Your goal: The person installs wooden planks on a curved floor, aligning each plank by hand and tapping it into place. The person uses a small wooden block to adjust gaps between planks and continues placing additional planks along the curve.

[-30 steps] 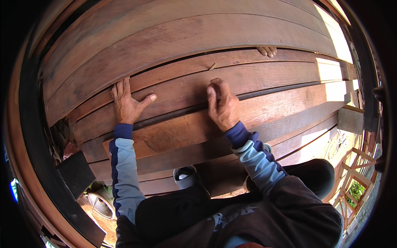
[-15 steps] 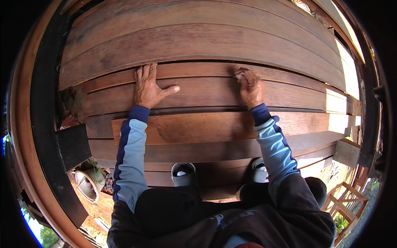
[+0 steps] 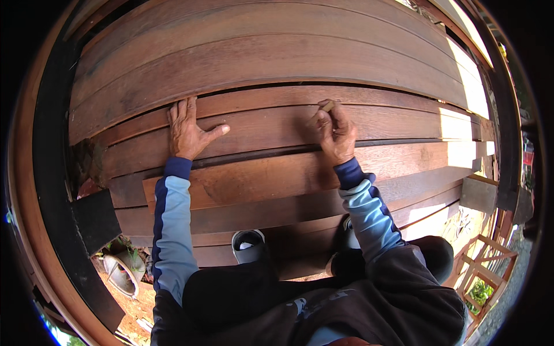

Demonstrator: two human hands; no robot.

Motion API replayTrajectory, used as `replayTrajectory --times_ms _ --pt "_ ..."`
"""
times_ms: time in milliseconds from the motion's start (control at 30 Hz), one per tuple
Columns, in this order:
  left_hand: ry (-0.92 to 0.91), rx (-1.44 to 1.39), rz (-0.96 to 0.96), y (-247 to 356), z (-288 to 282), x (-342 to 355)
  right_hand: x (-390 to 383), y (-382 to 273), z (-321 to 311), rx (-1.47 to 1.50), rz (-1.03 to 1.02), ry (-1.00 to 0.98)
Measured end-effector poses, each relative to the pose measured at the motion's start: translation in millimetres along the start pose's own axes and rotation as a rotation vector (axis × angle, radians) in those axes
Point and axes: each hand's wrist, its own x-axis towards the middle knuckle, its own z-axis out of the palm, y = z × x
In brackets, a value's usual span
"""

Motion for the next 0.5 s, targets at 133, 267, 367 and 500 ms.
replayTrajectory --times_ms 133,267,367,500 --pt "0.025 0.023 0.022 1.6 -0.8 1.2 -9.4 -13.8 10.4 -0.021 -0.165 -0.077" --pt "0.018 -0.004 0.019 3.3 0.0 5.9 -16.4 -19.1 17.1 0.014 -0.118 -0.163" --pt "0.049 0.077 0.071 -1.9 0.2 1.8 -21.1 -17.1 26.4 0.060 -0.100 -0.157" --pt "0.013 0.014 0.014 -5.2 0.3 -2.1 -22.2 -22.2 50.7 0.221 0.036 -0.180"
